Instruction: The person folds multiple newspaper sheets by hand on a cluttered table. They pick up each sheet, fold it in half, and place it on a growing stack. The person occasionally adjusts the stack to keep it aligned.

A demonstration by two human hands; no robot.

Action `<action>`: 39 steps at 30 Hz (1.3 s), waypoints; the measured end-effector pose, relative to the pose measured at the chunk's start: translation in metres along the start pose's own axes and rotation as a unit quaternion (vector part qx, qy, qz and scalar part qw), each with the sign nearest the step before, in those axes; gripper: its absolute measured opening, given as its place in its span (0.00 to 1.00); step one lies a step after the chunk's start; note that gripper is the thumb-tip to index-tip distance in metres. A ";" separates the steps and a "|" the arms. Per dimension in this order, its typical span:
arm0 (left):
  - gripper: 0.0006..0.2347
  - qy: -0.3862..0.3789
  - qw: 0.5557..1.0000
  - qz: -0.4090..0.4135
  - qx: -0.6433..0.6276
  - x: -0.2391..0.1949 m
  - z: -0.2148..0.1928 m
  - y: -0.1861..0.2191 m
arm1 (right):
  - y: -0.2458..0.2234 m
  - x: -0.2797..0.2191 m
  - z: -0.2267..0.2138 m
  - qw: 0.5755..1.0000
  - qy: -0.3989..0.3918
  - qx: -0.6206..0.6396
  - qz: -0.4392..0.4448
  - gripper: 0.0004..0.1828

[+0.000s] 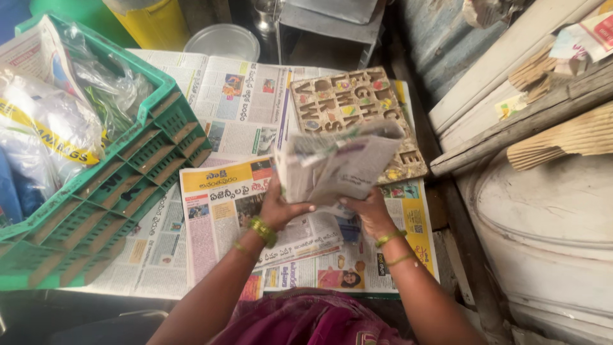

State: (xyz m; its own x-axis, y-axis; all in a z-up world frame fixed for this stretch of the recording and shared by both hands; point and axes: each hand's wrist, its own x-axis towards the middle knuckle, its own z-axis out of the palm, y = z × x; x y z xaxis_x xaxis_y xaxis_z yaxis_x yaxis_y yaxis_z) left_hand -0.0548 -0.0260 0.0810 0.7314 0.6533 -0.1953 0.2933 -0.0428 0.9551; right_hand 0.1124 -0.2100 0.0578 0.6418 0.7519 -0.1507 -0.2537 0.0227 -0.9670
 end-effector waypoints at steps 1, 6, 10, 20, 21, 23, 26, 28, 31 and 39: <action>0.50 -0.015 0.999 0.027 -0.022 0.000 0.003 -0.002 | -0.002 0.001 0.003 1.000 -0.003 -0.013 0.005 0.26; 0.45 -0.096 0.988 -0.117 0.010 0.016 0.011 0.009 | -0.023 0.019 0.019 0.986 0.071 -0.140 0.055 0.23; 0.37 0.001 0.995 -0.084 0.051 0.011 -0.022 -0.002 | -0.038 0.052 -0.020 0.964 0.162 -0.190 0.096 0.20; 0.33 0.268 0.849 -0.142 0.432 -0.059 -0.166 -0.127 | -0.016 0.116 -0.127 0.741 0.273 -0.604 -0.109 0.38; 0.33 0.248 0.866 -0.173 0.398 -0.060 -0.169 -0.134 | -0.014 0.110 -0.117 0.722 0.285 -0.619 -0.122 0.37; 0.32 0.208 0.893 -0.232 0.324 -0.052 -0.170 -0.143 | -0.004 0.095 -0.079 0.681 0.309 -0.646 -0.150 0.37; 0.24 0.158 0.908 -0.245 0.301 -0.038 -0.168 -0.150 | 0.015 0.081 0.009 0.742 0.139 -0.609 -0.242 0.27; 0.17 0.152 0.925 -0.201 0.285 -0.025 -0.161 -0.151 | 0.031 0.059 0.076 0.876 0.005 -0.477 -0.072 0.27; 0.15 0.122 0.936 -0.187 0.272 -0.017 -0.149 -0.147 | 0.034 0.031 0.161 0.874 -0.150 -0.457 -0.074 0.18; 0.08 -0.040 0.900 -0.180 -0.396 -0.043 -0.136 -0.106 | 0.004 0.006 0.236 0.938 -0.132 -0.318 0.022 0.22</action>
State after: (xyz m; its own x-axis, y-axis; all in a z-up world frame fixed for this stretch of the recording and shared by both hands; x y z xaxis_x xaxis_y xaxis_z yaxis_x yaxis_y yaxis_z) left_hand -0.2009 0.0536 0.0179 0.7285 0.4595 -0.5081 0.0125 0.7326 0.6805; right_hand -0.0553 -0.0502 0.1018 0.4180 0.8816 -0.2193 0.2619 -0.3481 -0.9002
